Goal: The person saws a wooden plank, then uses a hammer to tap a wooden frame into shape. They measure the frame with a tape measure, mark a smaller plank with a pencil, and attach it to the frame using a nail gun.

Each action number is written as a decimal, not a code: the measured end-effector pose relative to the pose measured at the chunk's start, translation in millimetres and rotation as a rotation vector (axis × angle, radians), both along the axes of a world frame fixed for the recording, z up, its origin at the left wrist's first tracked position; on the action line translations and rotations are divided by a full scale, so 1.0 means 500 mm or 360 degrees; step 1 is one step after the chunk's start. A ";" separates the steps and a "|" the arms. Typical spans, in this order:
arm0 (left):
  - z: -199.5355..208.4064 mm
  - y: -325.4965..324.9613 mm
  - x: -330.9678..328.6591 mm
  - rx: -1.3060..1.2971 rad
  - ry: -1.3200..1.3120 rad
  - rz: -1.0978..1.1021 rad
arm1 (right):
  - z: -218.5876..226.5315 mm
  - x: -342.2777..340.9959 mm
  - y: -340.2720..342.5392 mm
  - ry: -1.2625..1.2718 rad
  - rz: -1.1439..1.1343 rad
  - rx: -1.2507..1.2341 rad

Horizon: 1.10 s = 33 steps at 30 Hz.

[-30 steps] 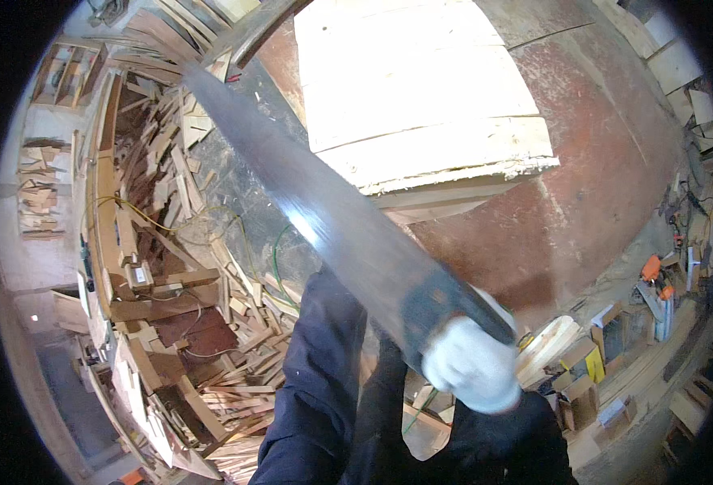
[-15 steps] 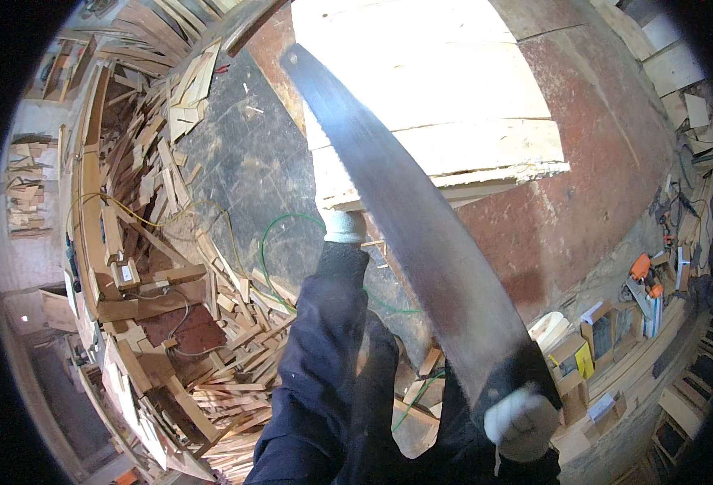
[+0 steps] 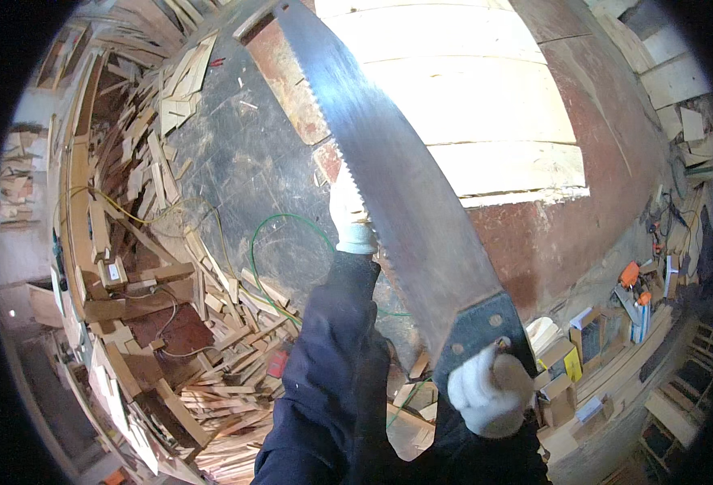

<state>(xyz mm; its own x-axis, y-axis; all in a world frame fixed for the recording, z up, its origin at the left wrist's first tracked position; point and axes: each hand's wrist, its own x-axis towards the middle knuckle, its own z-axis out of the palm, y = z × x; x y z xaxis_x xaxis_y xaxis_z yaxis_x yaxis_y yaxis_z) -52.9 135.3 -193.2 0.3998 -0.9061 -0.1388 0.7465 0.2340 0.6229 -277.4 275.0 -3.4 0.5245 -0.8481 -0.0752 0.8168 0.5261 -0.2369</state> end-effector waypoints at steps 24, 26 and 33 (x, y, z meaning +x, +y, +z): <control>0.121 0.020 -0.021 0.0395 -0.0235 0.0273 | 0.069 -0.232 0.094 0.0417 -0.0031 0.0188; 0.103 0.023 -0.018 0.0464 -0.0040 0.0269 | 0.054 -0.254 0.123 0.0446 0.0131 0.0209; 0.013 0.027 0.005 0.0371 -0.0248 0.0199 | 0.058 -0.287 0.196 0.0393 0.0164 0.0266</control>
